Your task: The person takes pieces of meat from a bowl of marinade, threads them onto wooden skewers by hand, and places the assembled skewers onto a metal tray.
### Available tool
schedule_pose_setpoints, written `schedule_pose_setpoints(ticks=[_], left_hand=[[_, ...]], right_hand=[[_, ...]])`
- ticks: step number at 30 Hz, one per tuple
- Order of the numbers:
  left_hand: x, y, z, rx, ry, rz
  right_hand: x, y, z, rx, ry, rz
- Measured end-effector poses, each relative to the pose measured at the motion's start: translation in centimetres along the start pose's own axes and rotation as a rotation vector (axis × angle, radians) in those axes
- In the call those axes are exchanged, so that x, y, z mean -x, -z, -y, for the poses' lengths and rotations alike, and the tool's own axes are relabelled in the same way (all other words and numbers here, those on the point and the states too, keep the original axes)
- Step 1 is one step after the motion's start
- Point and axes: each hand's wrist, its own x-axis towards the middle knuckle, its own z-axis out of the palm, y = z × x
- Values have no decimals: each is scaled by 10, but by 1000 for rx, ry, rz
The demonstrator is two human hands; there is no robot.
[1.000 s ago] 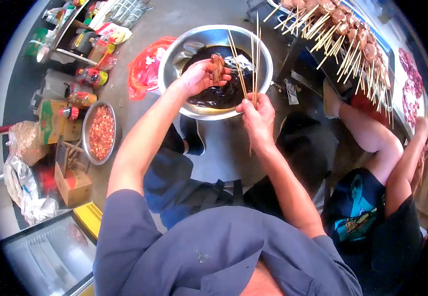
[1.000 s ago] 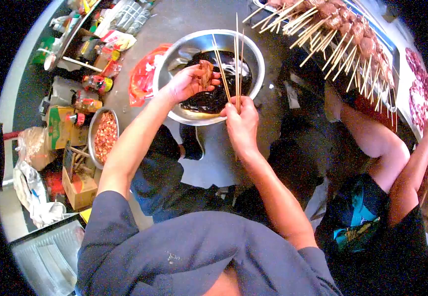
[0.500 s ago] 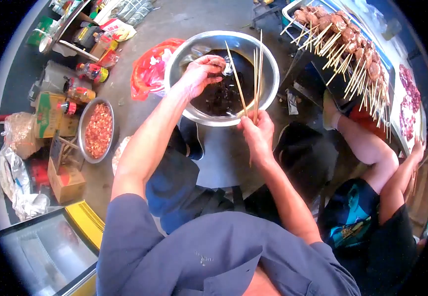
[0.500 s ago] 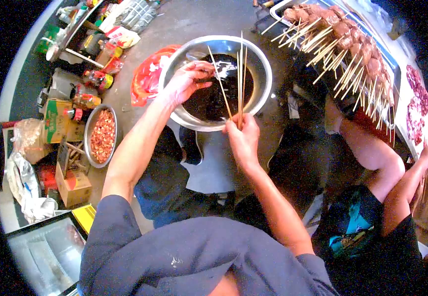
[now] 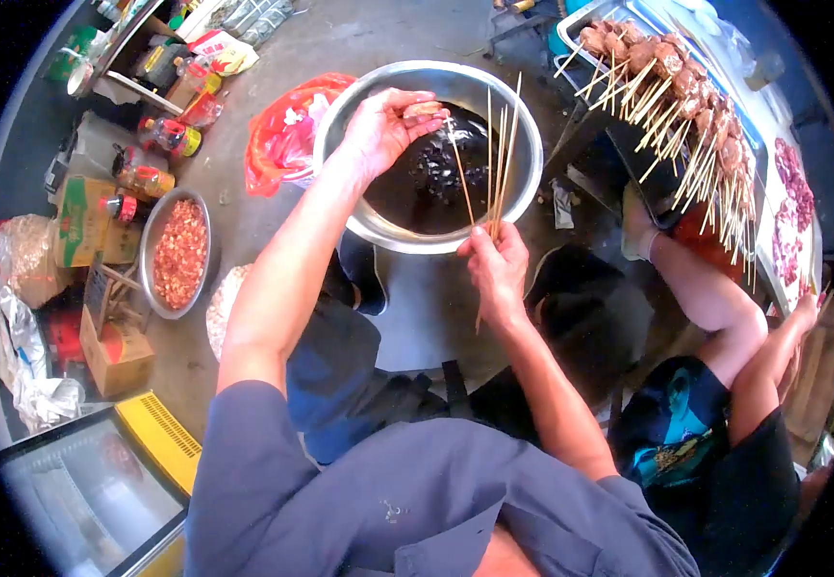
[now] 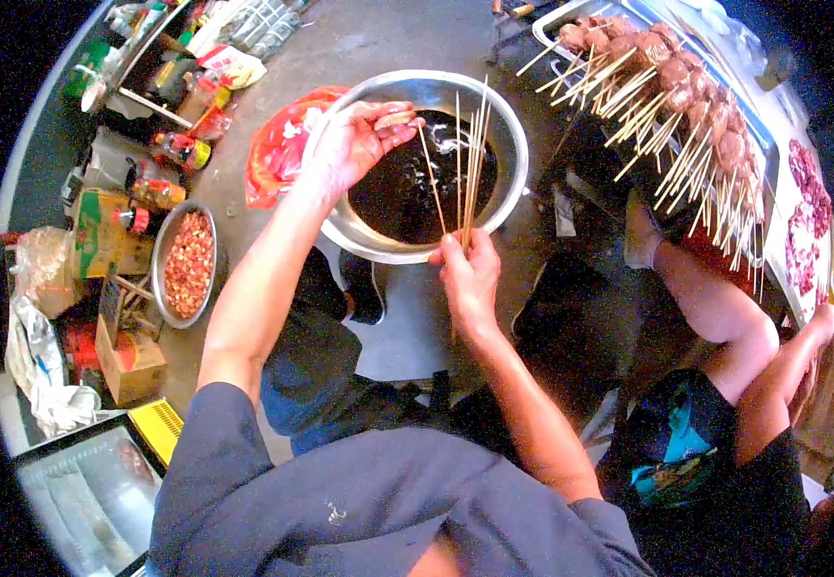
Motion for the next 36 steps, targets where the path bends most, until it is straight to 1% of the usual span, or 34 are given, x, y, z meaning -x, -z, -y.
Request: schedule_pose_setpoints(ticks=[1, 3, 5, 7, 8, 11, 12, 15, 17, 19, 20, 24, 26, 30, 32, 36], left_hand=[[-1, -1, 2, 4, -4, -1], [-1, -5, 7, -212, -110, -89], [-1, -6, 7, -147, -139, -121], [-1, -7, 6, 14, -145, -127], [-6, -2, 3, -2, -96, -53], [-12, 5, 9, 43, -60, -59], [-11, 5, 9, 6, -82, 1], [-5, -2, 5, 4, -32, -31], [-7, -1, 6, -55, -47, -39], [-10, 5, 8, -42, -80, 35], [-3, -3, 7, -126, -87, 22], [0, -8, 7, -136, -112, -18], [-3, -5, 6, -111, -124, 43], [-4, -5, 7, -80, -135, 77], [-2, -7, 8, -55, -138, 27], [-1, -11, 12, -38, -130, 19]], right_hand=[[0, 0, 1, -27, 4, 5], [1, 0, 2, -52, 8, 13], [2, -1, 2, -55, 26, 41], [3, -4, 3, -55, 33, 48], [3, -6, 4, -57, 40, 53], [2, -9, 2, -42, 51, 61], [2, -9, 1, -42, 51, 63], [1, -9, -2, -42, 55, 67], [0, -9, -3, -25, 61, 66], [0, -9, 0, -22, 48, 58], [1, -9, 1, -19, 35, 50], [0, -10, 2, -18, 48, 83], [0, -10, 1, -30, 39, 97], [-1, -11, 3, -10, 32, 69], [-1, -11, 2, -15, 53, 68], [-2, -10, 3, -4, 65, 73]])
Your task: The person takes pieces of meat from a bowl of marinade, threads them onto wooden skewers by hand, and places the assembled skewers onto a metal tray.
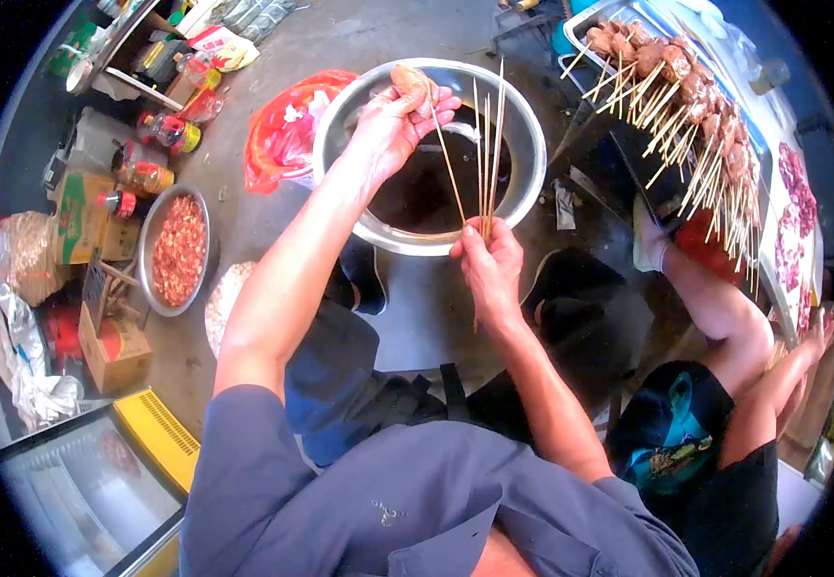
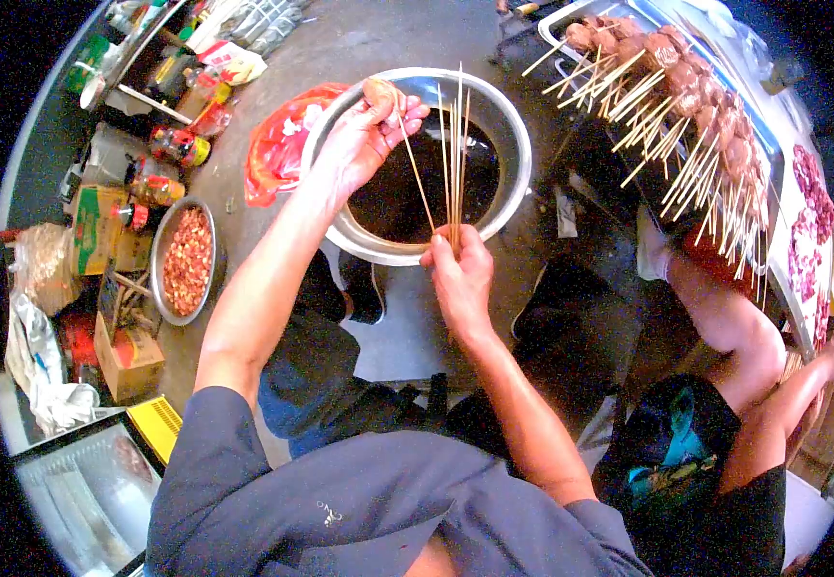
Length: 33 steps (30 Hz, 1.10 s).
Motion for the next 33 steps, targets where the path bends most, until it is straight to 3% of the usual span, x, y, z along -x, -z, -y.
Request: schedule_pose_setpoints(ticks=[12, 18, 33], left_hand=[[1, -4, -2, 50, -66, 66], [7, -12, 2, -165, -109, 40], [14, -7, 38, -275, 151, 1]], right_hand=[[-6, 1, -6, 22, 67, -40], [-6, 3, -9, 4, 63, -52], [2, 4, -21, -32, 36, -158]])
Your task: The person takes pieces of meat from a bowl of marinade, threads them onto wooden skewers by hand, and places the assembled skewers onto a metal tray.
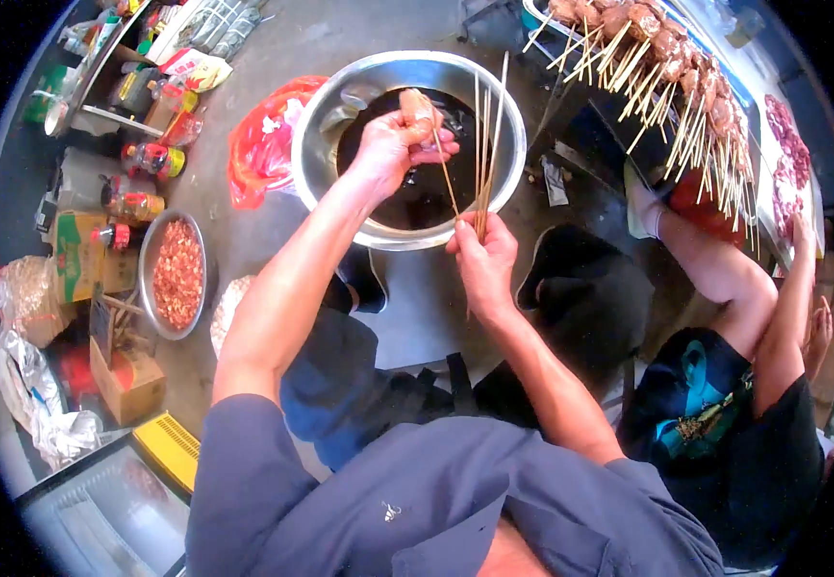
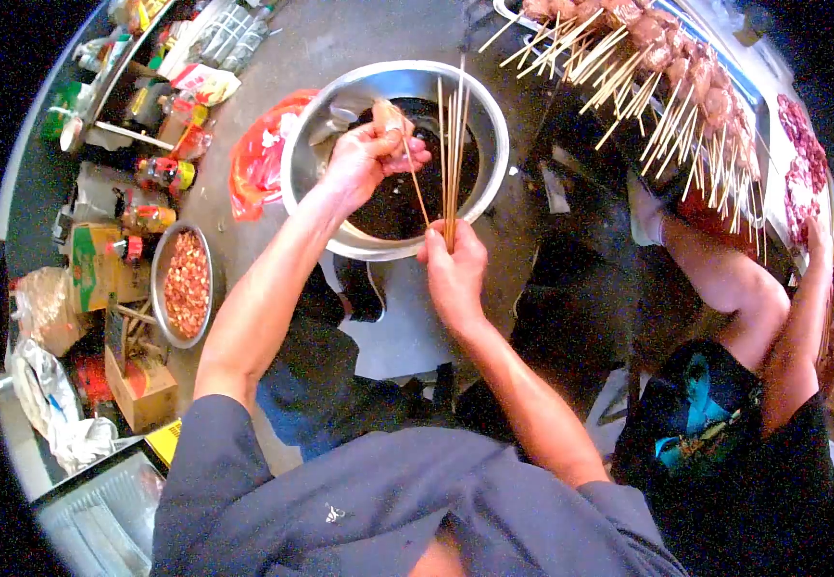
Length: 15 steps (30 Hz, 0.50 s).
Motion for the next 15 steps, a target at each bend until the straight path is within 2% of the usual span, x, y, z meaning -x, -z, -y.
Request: schedule_pose_setpoints(ticks=[4, 8, 11, 15], left_hand=[[3, -6, 7, 31, 30, 9], [15, -17, 23, -36, 165, 39], [18, -20, 32, 5, 148, 128], [19, -19, 28, -86, 177, 127]], right_hand=[[-5, 0, -2, -20, -20, -17], [-12, -4, 1, -28, -47, -57], [-21, -4, 7, -177, -13, -73], [-24, -4, 2, -168, -26, -85]])
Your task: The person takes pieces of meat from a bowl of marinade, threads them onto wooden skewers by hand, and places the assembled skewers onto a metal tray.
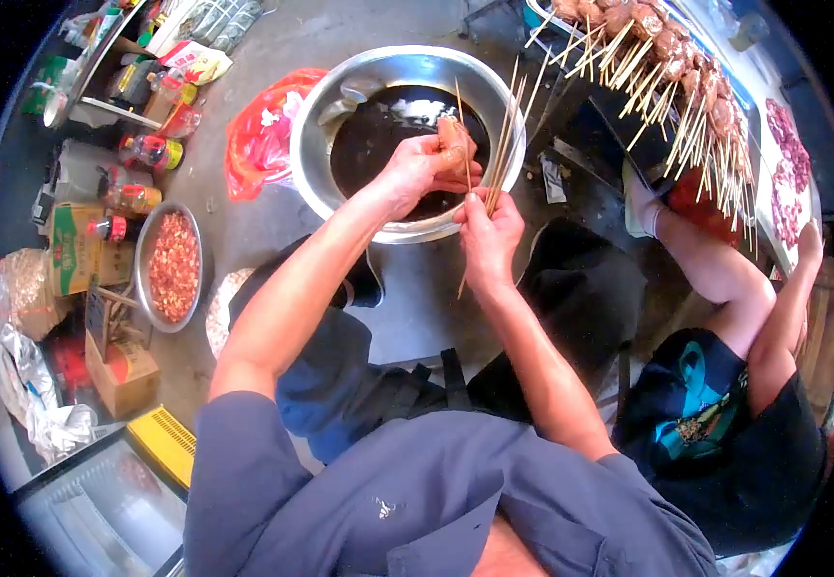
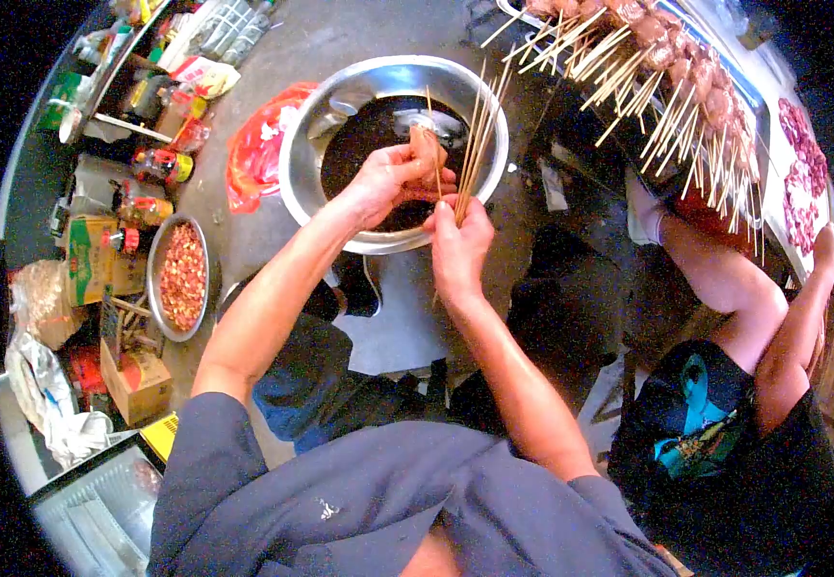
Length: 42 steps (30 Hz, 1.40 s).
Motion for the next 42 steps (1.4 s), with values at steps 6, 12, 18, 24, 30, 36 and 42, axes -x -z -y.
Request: schedule_pose_setpoints(ticks=[6, 12, 18, 24, 30, 36, 42], left_hand=[[6, -2, -14, -148, -88, -129], [6, -1, -21, 170, -141, -90], [3, 31, -62, 156, -344, -230], [0, 64, -76, 163, -396, -332], [-3, 63, -75, 73, -424, -355], [-10, 70, -74, 167, -387, -315], [-8, 74, -81, 285, -434, -317]], right_hand=[[4, -5, 3, 363, 240, -26], [9, -7, 3, 378, 190, 72], [8, 4, 0, 396, 77, 142], [10, 4, 3, 485, 111, 180], [17, -2, 6, 377, 22, 228], [19, -1, 2, 432, 94, 264], [21, 0, 4, 435, 144, 234]])
